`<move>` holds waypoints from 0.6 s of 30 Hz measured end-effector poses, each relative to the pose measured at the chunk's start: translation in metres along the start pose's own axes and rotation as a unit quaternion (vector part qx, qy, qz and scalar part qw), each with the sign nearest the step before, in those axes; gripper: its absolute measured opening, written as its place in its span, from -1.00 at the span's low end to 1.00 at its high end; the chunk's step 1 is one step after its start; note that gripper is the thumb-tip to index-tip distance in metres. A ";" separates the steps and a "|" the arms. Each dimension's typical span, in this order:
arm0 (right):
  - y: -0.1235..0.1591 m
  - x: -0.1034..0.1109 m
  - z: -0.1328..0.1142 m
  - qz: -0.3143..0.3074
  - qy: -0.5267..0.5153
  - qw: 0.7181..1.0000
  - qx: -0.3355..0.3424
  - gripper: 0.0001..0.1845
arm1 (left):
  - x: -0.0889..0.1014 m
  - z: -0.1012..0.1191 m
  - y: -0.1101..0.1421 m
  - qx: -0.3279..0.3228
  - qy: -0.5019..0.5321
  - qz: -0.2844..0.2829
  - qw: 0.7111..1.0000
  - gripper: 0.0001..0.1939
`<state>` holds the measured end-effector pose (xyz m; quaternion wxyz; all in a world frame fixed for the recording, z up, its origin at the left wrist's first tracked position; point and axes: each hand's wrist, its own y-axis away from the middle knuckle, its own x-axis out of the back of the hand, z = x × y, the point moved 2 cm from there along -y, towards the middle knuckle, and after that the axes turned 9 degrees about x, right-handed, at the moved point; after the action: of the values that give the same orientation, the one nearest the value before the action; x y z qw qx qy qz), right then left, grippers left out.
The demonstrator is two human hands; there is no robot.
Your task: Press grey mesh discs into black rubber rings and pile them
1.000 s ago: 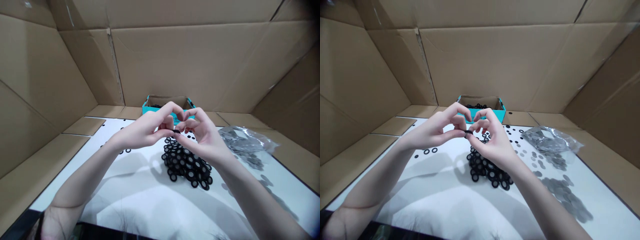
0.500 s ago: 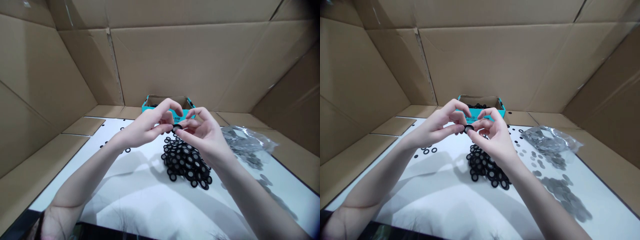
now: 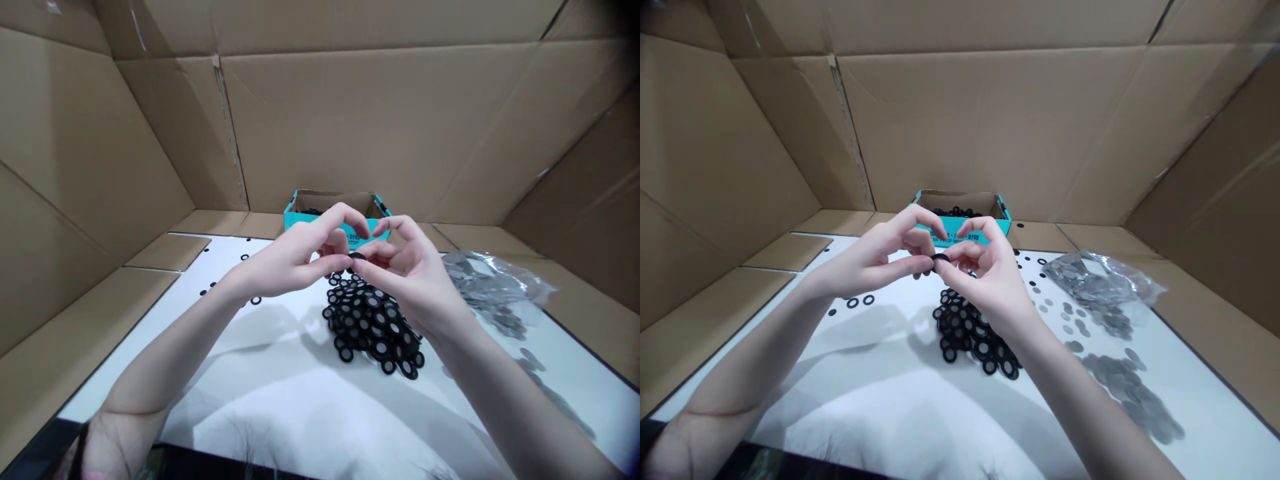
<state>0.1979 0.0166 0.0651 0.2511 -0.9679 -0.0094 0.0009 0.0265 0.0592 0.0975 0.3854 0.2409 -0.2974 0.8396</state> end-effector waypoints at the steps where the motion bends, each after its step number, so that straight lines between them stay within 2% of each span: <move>1: 0.000 -0.001 -0.001 0.006 0.008 1.000 0.006 -0.55 | 0.000 0.000 0.000 0.001 -0.001 0.003 1.000 -0.79; 5: 0.003 -0.004 -0.006 0.034 0.064 0.995 0.064 -0.56 | 0.002 0.002 0.000 0.000 -0.008 0.010 1.000 -0.80; 8: 0.003 -0.005 -0.007 0.029 0.083 0.991 0.101 -0.59 | 0.003 0.005 0.001 -0.001 -0.022 0.016 1.000 -0.80; 18: 0.006 -0.004 -0.010 0.049 0.152 0.981 0.111 -0.58 | -0.002 0.002 0.000 -0.025 -0.076 0.047 0.996 -0.76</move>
<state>0.1937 0.0061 0.0707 0.3553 -0.9222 0.0762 -0.1325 0.0277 0.0571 0.0977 0.3279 0.2798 -0.3578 0.8283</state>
